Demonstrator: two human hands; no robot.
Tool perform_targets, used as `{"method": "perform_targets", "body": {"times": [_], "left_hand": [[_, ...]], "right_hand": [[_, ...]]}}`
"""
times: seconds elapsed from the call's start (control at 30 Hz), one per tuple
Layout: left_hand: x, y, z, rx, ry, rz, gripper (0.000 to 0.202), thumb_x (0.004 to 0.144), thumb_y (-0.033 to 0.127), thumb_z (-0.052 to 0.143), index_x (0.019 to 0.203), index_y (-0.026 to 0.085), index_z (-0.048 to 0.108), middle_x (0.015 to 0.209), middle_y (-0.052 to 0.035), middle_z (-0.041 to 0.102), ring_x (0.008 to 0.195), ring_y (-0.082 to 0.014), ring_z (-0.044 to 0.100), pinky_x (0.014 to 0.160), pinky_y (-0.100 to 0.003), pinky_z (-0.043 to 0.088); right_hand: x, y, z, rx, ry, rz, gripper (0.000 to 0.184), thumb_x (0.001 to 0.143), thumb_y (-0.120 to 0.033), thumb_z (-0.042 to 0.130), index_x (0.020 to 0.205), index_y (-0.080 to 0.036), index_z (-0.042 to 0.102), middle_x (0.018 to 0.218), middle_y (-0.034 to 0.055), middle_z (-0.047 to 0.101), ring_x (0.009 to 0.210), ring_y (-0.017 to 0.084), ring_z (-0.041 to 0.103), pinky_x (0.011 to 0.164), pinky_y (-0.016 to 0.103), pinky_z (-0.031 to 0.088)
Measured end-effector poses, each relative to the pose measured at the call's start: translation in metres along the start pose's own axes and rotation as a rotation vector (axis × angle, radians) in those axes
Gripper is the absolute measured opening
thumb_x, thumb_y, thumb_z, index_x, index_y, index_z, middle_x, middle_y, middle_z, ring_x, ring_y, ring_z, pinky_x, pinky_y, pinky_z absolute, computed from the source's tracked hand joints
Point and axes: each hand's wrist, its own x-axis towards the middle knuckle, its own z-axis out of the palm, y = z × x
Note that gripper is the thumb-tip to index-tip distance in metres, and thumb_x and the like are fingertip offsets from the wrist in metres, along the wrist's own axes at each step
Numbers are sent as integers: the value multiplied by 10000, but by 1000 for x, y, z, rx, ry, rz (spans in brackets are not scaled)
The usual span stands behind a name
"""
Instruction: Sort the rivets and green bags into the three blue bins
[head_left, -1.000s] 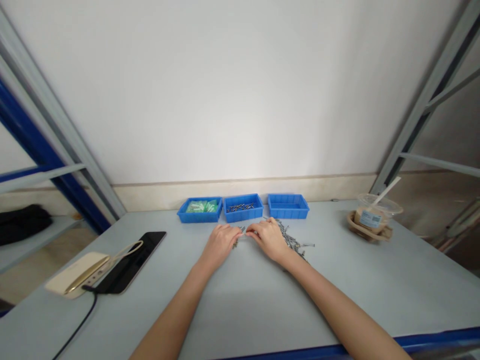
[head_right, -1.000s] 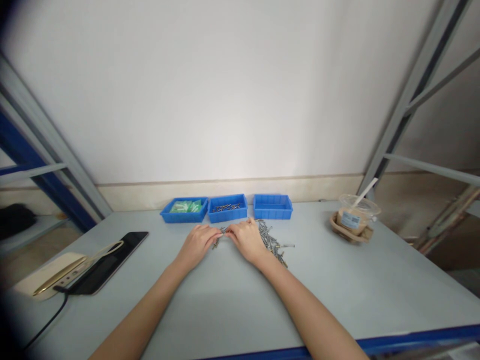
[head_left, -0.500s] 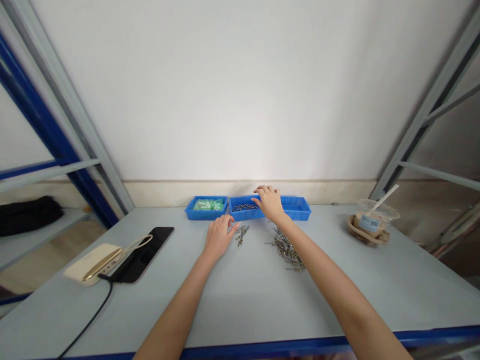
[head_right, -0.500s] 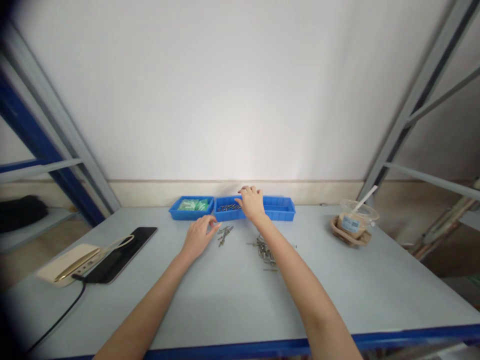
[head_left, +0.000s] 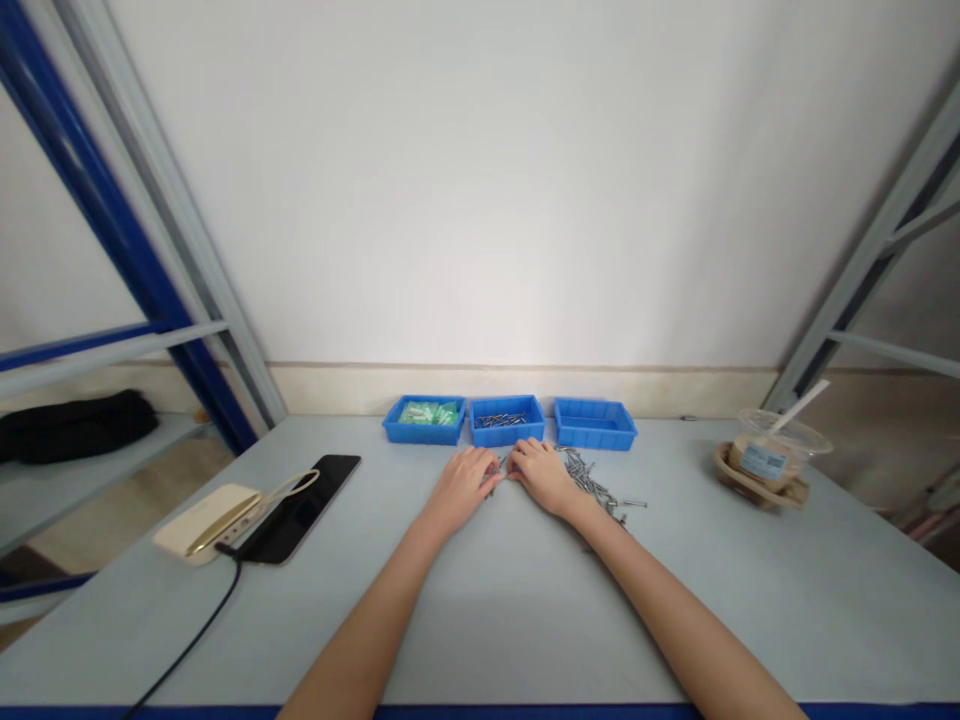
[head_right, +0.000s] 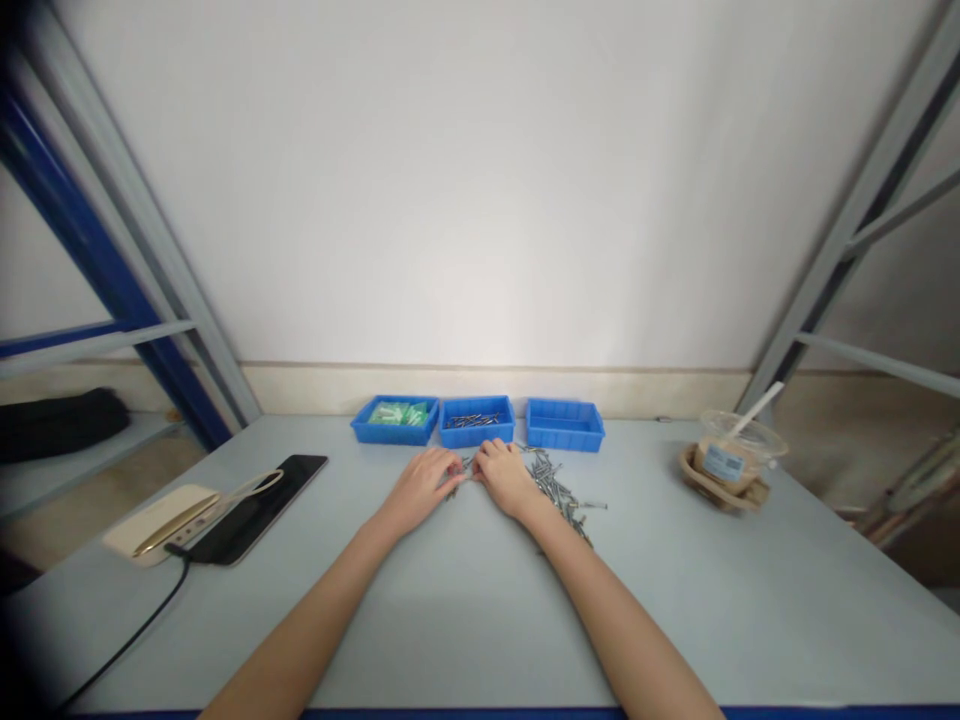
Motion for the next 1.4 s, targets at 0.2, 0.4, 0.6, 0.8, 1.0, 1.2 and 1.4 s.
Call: {"method": "perform_targets", "body": {"times": [0.2,0.4,0.6,0.8,1.0,1.2,1.4], "left_hand": [[0,6,4,17,-94,112,10,862,197,518,865,194,528,903,-17,578,899,-188,499,776,-300,370],[1,5,4,30,-42,55,53,866,208,518,916,194,520,882,-20,597,881,-195,530,752,-304,366],[2,6,-2,90,-19,111,178,909,224,432,811,182,575,841,-33,630,827,-193,537,747,-320,351],[2,4,-5,13,45,79,152,880,275,512,984,195,587,896,-16,644,866,-182,549,779,-309,348],[3,4,-2,84,-23,122,193,917,255,441,843,182,603,827,-16,644,828,-186,534,758,-319,323],[4,4,-1,74,-14,70,161,917,257,440,859,181,570,838,-12,640,826,-185,532,758,-311,321],[3,6,-1,85,-42,112,232,935,232,380,798,169,557,817,-18,633,806,-184,528,757,-318,324]], "right_hand": [[-9,1,-4,116,-19,62,109,868,-256,527,872,-174,600,924,50,632,923,189,535,798,315,314],[-8,2,-12,352,-21,176,115,867,-230,520,844,-181,621,831,21,682,823,162,596,773,283,331],[-8,2,-15,605,2,154,111,855,-192,511,862,-187,622,659,-16,672,654,133,602,646,219,375],[-5,7,-7,764,77,213,94,843,-186,520,896,-183,598,651,-18,660,673,133,609,668,222,405],[-6,7,-8,846,52,167,115,846,-220,528,922,-180,604,686,-8,671,683,132,611,668,223,414],[-9,7,-15,534,115,90,99,820,-240,582,833,-206,674,813,9,703,752,149,608,778,266,369],[-9,8,-20,467,84,53,147,845,-276,552,869,-219,685,768,-4,703,711,138,605,738,251,360]]}}
